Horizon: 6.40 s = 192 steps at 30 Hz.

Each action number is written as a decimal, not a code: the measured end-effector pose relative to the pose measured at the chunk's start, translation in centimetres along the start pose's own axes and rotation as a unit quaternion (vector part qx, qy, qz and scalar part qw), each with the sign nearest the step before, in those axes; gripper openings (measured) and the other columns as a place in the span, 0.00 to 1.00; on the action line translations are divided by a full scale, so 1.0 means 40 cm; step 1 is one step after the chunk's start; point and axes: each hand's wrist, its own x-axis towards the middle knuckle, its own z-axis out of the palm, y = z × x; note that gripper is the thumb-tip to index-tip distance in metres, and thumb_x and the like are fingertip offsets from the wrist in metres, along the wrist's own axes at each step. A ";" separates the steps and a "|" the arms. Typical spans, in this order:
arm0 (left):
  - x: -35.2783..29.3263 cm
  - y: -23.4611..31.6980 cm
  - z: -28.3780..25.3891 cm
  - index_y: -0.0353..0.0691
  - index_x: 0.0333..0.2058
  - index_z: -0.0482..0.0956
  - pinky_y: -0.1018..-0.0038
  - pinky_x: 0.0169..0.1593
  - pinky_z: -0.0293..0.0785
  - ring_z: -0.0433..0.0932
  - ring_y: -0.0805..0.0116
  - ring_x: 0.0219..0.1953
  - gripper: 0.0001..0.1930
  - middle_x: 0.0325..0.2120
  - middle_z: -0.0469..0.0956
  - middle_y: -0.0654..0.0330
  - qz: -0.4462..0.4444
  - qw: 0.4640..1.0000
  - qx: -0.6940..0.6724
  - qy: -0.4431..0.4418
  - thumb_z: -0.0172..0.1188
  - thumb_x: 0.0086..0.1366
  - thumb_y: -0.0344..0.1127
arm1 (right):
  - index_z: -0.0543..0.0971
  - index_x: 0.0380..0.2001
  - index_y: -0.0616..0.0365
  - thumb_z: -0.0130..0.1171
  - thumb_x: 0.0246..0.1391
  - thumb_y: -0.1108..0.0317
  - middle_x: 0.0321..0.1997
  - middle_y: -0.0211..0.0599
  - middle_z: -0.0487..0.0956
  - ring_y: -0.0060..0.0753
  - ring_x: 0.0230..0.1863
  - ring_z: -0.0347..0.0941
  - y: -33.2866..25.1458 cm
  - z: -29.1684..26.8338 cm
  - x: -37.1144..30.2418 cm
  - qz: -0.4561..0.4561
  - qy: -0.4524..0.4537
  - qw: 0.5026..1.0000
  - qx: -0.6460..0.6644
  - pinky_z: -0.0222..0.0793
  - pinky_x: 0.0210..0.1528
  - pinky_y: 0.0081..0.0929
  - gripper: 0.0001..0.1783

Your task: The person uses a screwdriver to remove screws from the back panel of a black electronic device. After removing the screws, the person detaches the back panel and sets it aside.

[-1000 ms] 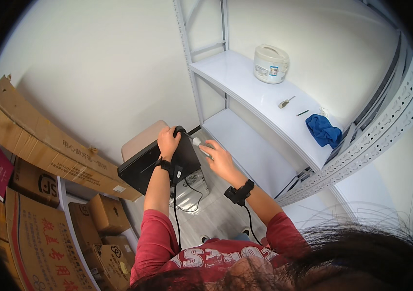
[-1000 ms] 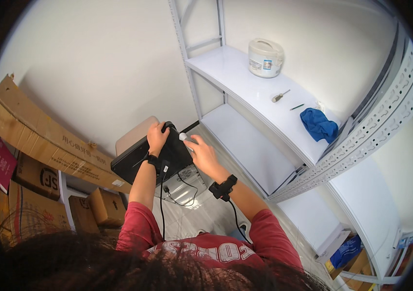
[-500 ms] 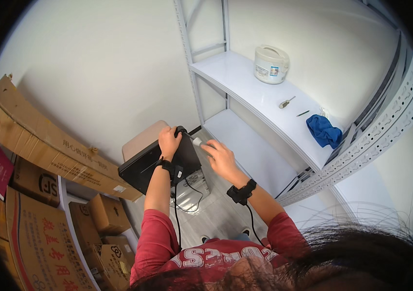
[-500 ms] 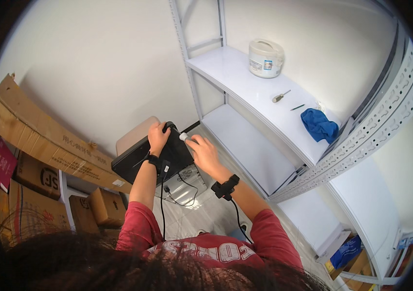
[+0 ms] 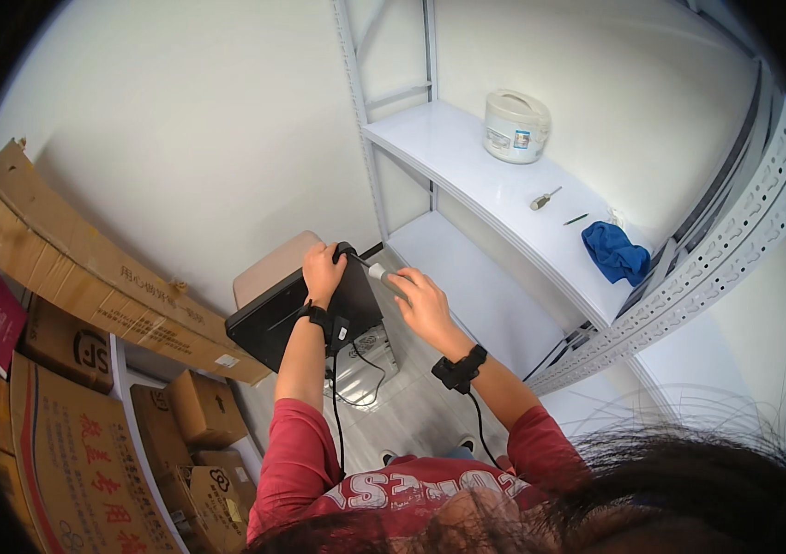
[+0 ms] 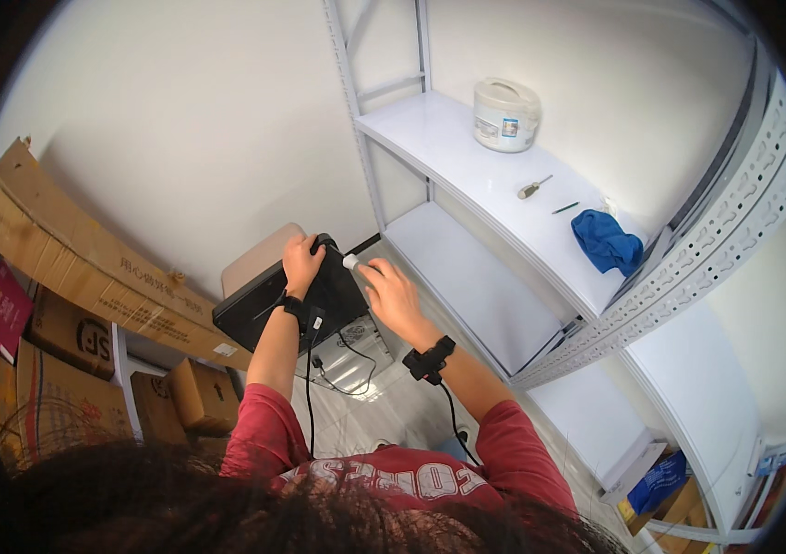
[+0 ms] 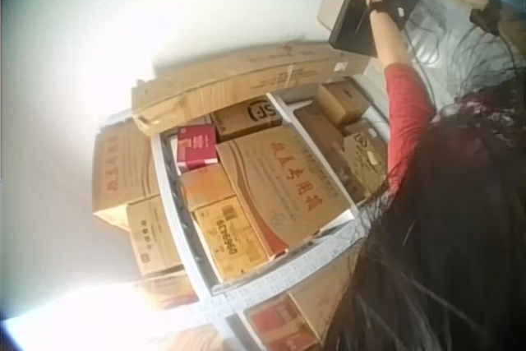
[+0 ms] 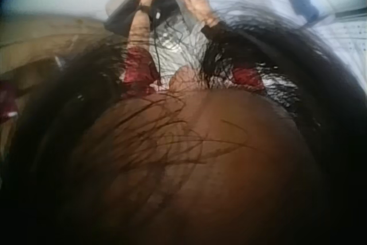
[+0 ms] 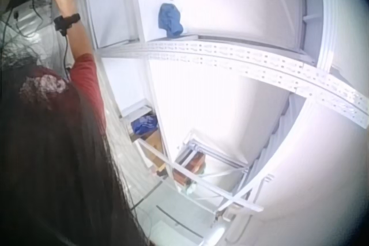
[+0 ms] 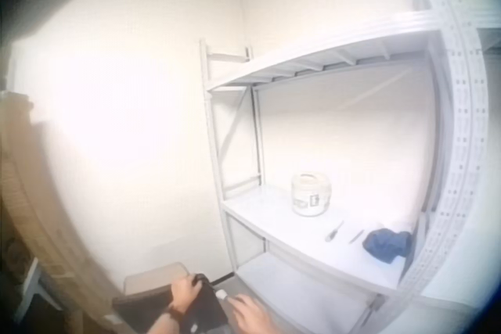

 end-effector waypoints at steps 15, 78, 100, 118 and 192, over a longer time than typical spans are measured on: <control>-0.002 -0.003 -0.002 0.36 0.32 0.80 0.62 0.38 0.69 0.72 0.53 0.33 0.13 0.24 0.71 0.54 -0.005 1.000 0.013 -0.012 0.63 0.47 0.36 | 0.74 0.43 0.55 0.59 0.42 0.77 0.44 0.38 0.70 0.47 0.40 0.71 0.005 0.015 -0.010 0.025 0.018 0.999 0.030 0.69 0.39 0.39 0.20; 0.018 -0.038 0.013 0.37 0.33 0.80 0.60 0.38 0.69 0.72 0.50 0.34 0.14 0.26 0.73 0.51 -0.028 0.998 -0.008 -0.058 0.63 0.48 0.37 | 0.73 0.43 0.59 0.61 0.43 0.77 0.47 0.44 0.66 0.50 0.48 0.67 0.010 0.054 0.051 0.022 0.090 0.992 0.082 0.65 0.46 0.41 0.19; 0.015 -0.037 0.013 0.37 0.31 0.79 0.59 0.36 0.68 0.72 0.50 0.33 0.12 0.24 0.72 0.51 -0.020 0.998 -0.015 -0.051 0.63 0.47 0.36 | 0.73 0.42 0.59 0.59 0.48 0.67 0.42 0.43 0.70 0.48 0.40 0.72 -0.029 0.038 0.052 -0.021 -0.010 0.999 -0.023 0.71 0.37 0.41 0.17; 0.018 -0.034 0.009 0.38 0.32 0.80 0.60 0.37 0.69 0.72 0.51 0.34 0.12 0.24 0.71 0.52 -0.021 0.998 -0.010 -0.051 0.62 0.49 0.36 | 0.69 0.45 0.60 0.58 0.48 0.75 0.47 0.44 0.67 0.52 0.37 0.72 0.002 0.039 0.063 -0.061 0.095 0.993 -0.033 0.70 0.36 0.41 0.19; 0.022 -0.049 0.014 0.36 0.31 0.80 0.60 0.36 0.69 0.72 0.51 0.32 0.13 0.23 0.72 0.51 -0.012 0.999 -0.007 -0.051 0.63 0.47 0.36 | 0.73 0.46 0.57 0.56 0.52 0.71 0.48 0.41 0.70 0.46 0.36 0.75 0.025 0.016 0.084 -0.201 0.039 0.979 -0.010 0.73 0.33 0.35 0.16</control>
